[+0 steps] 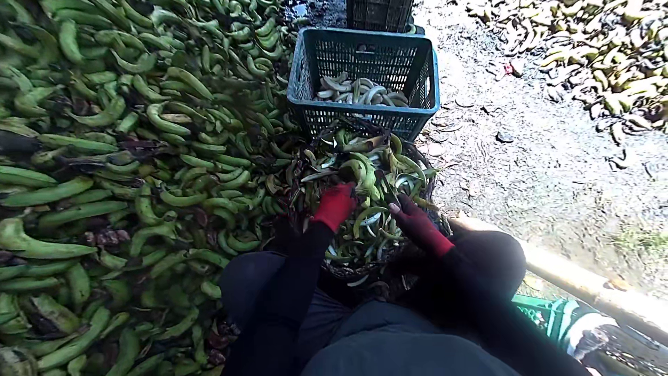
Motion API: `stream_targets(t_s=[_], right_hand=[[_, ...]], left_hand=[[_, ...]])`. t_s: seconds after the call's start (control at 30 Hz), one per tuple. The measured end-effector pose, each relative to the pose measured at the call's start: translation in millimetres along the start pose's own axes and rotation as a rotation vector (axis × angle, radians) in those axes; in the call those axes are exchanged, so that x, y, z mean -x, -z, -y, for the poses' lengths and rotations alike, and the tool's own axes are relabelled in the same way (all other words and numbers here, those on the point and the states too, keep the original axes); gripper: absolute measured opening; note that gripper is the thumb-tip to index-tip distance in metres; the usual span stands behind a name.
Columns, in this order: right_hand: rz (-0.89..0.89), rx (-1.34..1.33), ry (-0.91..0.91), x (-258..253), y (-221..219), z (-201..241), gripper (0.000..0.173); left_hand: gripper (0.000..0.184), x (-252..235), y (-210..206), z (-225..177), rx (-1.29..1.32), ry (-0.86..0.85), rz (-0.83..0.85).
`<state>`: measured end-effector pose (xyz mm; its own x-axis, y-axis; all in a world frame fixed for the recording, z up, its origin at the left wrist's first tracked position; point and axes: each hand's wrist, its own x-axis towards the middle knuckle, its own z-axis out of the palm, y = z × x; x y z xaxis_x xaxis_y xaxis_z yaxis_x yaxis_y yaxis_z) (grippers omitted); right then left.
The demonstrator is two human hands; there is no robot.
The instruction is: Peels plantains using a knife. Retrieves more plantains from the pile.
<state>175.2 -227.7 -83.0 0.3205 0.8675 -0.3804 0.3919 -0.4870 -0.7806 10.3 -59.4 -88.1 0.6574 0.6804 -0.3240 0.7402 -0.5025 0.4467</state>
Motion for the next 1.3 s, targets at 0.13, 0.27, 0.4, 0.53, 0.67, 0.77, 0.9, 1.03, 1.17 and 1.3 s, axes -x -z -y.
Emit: stream_targets(t_s=[0.13, 0.27, 0.4, 0.53, 0.67, 0.77, 0.9, 1.03, 1.17, 1.3], right_hand=[[0.033, 0.287, 0.003, -10.4, 3.4, 8.3, 0.045], [0.062, 0.430, 0.001, -20.3, 9.4, 18.9, 0.046], [0.095, 0.482, -0.033, -24.2, 9.8, 25.3, 0.048], [0.192, 0.467, -0.133, -37.2, 0.3, 43.7, 0.052], [0.234, 0.369, -0.172, -32.6, 2.5, 51.8, 0.053], [0.232, 0.233, -0.171, -26.3, -0.1, 32.8, 0.053], [0.203, 0.022, -0.200, -28.1, -22.9, 30.0, 0.056], [0.230, 0.033, -0.204, -36.4, -17.8, 44.9, 0.052], [0.306, 0.060, -0.301, -37.1, -7.4, 54.1, 0.056], [0.305, 0.058, -0.298, -27.7, -0.9, 52.7, 0.057]], left_hand=[[0.038, 5.8, -9.3, 2.1, -0.097, -0.075, -0.046], [0.041, 7.4, -17.2, 4.7, -0.142, -0.089, -0.068], [0.039, 6.0, -19.2, 3.4, -0.182, -0.093, -0.043], [0.040, 8.2, -20.3, -4.5, -0.230, -0.150, 0.026], [0.035, 16.4, -18.3, 6.9, -0.101, -0.164, -0.053], [0.040, 8.1, -7.6, 16.5, -0.004, -0.057, 0.012], [0.041, 10.0, -5.7, 22.0, 0.037, -0.085, 0.016], [0.039, 13.6, 1.7, 19.9, 0.054, -0.085, -0.016], [0.036, 12.6, -24.0, 35.0, 0.034, -0.194, -0.145], [0.039, 18.1, -20.8, 28.4, 0.033, -0.186, -0.151]])
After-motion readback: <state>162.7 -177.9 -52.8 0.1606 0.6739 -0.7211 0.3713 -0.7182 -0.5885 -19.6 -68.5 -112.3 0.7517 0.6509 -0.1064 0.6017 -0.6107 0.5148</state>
